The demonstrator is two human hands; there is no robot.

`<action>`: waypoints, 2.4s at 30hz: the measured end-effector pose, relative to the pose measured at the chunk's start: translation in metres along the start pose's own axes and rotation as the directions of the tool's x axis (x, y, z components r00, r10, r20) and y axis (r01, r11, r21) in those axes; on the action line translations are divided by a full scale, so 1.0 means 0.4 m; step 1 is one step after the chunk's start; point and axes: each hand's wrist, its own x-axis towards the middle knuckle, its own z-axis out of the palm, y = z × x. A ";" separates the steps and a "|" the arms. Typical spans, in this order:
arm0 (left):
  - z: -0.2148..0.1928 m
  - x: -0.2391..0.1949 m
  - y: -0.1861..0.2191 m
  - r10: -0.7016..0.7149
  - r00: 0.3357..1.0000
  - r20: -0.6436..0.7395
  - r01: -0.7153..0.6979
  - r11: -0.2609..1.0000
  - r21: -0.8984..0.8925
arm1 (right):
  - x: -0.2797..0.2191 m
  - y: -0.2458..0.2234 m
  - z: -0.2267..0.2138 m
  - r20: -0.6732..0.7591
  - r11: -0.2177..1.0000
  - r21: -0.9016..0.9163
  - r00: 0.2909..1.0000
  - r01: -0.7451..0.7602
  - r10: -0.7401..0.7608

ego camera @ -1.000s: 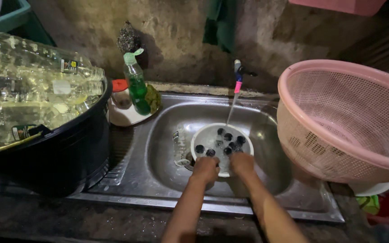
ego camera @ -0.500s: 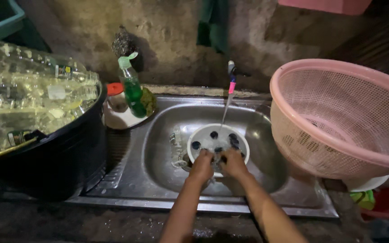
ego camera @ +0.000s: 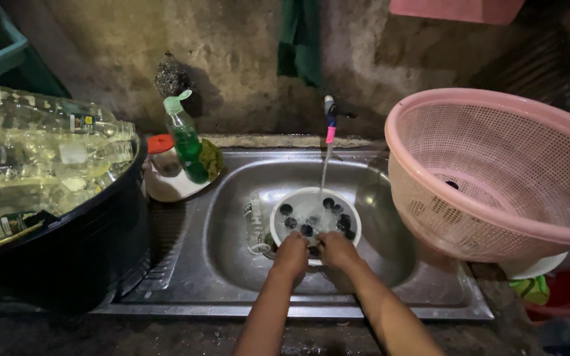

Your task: The person washes dark round fruits under running water in a kitchen sink, transferring them from a white bowl into a pink colander. The person also briefly handles a teal plastic stool and a clear plastic bottle.

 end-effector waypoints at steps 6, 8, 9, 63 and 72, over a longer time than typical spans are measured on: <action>0.036 0.030 -0.033 -0.035 0.993 -0.108 0.029 0.998 -0.061 | 0.001 0.000 0.003 -0.117 0.995 -0.095 0.993 -0.042 0.031; 0.044 0.031 -0.042 0.002 0.995 -0.101 -0.004 1.000 -0.021 | -0.001 -0.002 0.005 -0.214 1.000 -0.011 0.976 0.027 -0.029; 0.048 0.030 -0.042 -0.003 0.996 -0.091 0.002 1.000 -0.012 | -0.004 0.000 0.006 -0.262 0.998 0.026 0.964 0.065 -0.056; -0.062 0.009 0.068 -0.073 0.907 -0.414 -0.040 0.966 -0.257 | 0.053 0.047 0.001 -0.587 0.856 0.364 0.804 0.368 -0.096; -0.065 0.000 0.060 0.149 0.779 -0.609 -0.252 0.964 -0.086 | -0.030 -0.086 -0.082 -0.482 0.806 0.578 0.851 0.130 0.208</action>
